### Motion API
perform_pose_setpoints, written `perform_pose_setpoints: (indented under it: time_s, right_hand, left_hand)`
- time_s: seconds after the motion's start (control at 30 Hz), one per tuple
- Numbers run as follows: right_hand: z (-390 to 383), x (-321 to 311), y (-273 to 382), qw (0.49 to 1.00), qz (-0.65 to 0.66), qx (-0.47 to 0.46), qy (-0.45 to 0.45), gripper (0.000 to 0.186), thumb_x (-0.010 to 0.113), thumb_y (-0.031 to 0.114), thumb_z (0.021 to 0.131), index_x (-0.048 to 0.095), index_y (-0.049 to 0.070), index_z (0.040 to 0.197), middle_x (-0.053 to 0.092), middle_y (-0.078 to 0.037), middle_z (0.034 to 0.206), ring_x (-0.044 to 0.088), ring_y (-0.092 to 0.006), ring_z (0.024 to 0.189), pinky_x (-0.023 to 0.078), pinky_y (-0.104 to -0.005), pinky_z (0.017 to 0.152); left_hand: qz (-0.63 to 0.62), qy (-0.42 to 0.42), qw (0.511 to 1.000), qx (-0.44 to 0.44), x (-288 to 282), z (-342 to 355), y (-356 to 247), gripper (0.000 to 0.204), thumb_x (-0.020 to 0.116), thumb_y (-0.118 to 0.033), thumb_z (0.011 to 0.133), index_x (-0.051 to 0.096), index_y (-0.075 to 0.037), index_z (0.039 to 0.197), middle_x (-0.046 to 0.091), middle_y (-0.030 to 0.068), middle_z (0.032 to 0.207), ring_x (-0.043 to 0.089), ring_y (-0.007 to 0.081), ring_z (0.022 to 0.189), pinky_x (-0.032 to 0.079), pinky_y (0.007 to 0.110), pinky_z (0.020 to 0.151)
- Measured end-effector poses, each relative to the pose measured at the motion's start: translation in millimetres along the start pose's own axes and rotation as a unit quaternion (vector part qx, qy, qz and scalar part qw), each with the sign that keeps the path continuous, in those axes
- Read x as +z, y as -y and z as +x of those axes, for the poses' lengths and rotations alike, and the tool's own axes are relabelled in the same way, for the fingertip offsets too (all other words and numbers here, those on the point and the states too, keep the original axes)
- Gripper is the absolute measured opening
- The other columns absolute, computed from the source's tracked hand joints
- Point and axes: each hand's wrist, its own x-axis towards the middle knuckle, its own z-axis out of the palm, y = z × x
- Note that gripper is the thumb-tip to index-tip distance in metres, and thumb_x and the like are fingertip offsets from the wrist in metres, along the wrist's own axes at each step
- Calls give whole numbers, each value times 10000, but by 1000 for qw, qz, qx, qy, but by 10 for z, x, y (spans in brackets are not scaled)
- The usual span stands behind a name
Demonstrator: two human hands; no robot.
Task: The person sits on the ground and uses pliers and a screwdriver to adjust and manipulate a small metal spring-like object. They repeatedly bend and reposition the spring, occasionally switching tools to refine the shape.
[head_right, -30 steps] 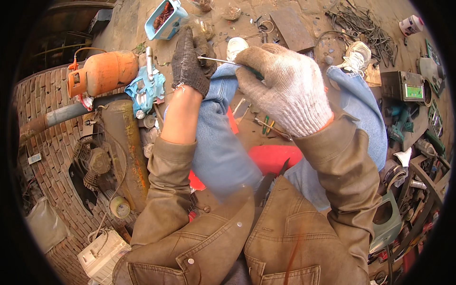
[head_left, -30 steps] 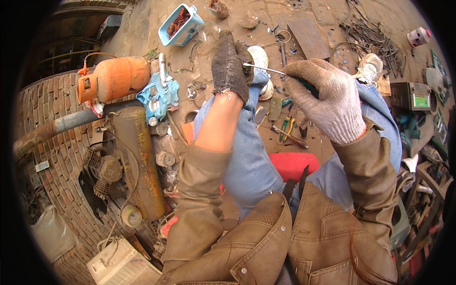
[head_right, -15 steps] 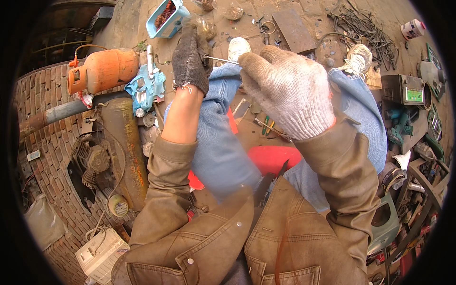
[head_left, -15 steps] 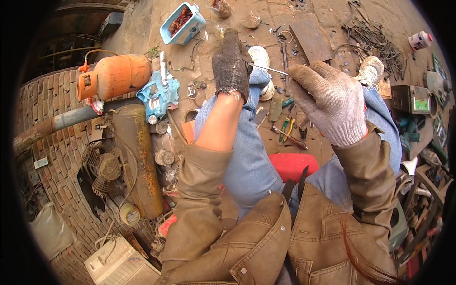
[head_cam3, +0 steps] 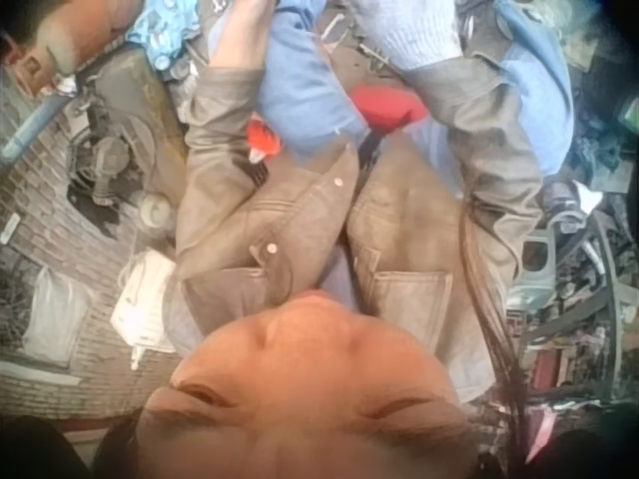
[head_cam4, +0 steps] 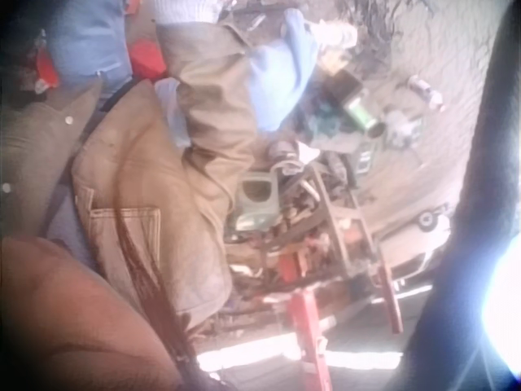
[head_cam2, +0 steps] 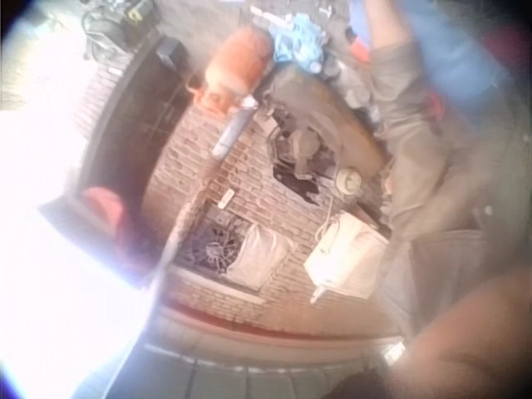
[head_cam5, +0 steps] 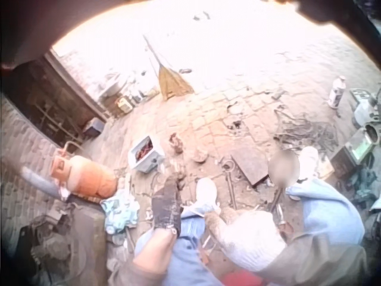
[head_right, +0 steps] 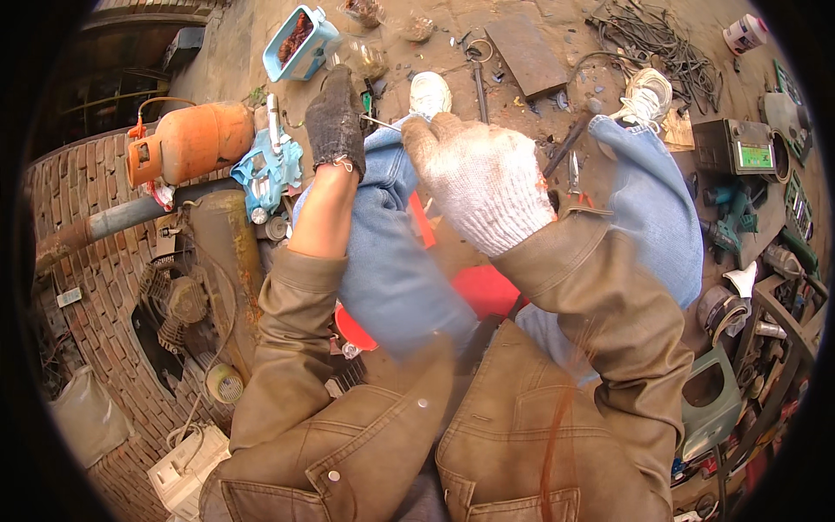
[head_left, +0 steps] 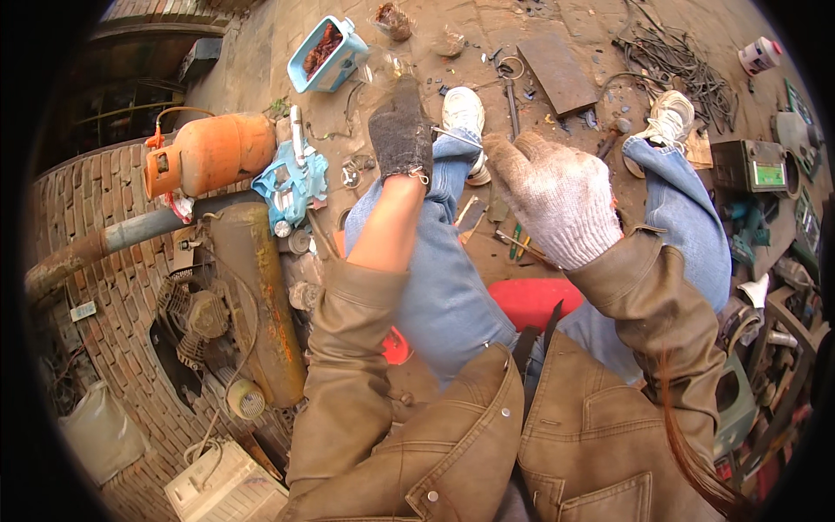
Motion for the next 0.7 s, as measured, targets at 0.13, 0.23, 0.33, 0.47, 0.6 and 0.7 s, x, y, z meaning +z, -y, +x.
perform_pose_setpoints:
  time_s: [0.13, 0.23, 0.33, 0.47, 0.6, 0.7]
  right_hand:
    - [15, 78, -51, 979, 184, 83, 9, 189, 640, 192, 874, 688, 49, 987, 667, -153, 786, 689, -272, 694, 534, -379, 600]
    - [34, 141, -105, 890, 402, 213, 43, 263, 632, 241, 900, 720, 11, 992, 699, -199, 830, 680, -293, 681, 519, -360, 615]
    - [8, 110, -178, 792, 505, 319, 129, 279, 624, 246, 913, 724, -5, 982, 677, -105, 760, 631, -206, 628, 500, -317, 590]
    - [16, 51, -257, 531, 696, 409, 258, 314, 604, 315, 953, 725, 53, 1077, 559, 24, 711, 450, -59, 525, 345, -233, 456]
    - [52, 74, -210, 625, 648, 370, 229, 246, 614, 280, 953, 709, 117, 1111, 584, -5, 710, 492, -106, 495, 364, -268, 435]
    - [124, 113, -149, 937, 333, 100, -44, 212, 647, 248, 906, 706, 115, 1061, 627, -85, 730, 624, -227, 567, 461, -349, 478]
  left_hand:
    - [-58, 13, 998, -37, 1, -18, 67, 230, 564, -107, 910, 604, -105, 1137, 642, 226, 805, 645, 413, 756, 486, 491, 630]
    - [-145, 25, 983, -110, -12, -41, 19, 240, 497, -217, 979, 618, -38, 1082, 605, 209, 748, 603, 344, 672, 456, 460, 608]
    - [-102, 7, 994, -37, -67, -63, -62, 325, 474, -279, 1014, 633, 3, 999, 577, 181, 703, 557, 266, 607, 429, 421, 574]
    - [-310, 32, 924, -221, -135, -24, -182, 355, 513, -322, 998, 620, -5, 881, 545, 109, 661, 520, 204, 579, 402, 382, 538]
    - [-493, 11, 791, -362, -206, 39, -267, 484, 573, -430, 966, 587, -21, 707, 483, 15, 601, 452, 139, 546, 361, 340, 509]
    - [-453, -25, 824, -340, -253, 56, -318, 515, 579, -461, 957, 571, -29, 676, 476, 12, 594, 432, 134, 539, 353, 335, 507]
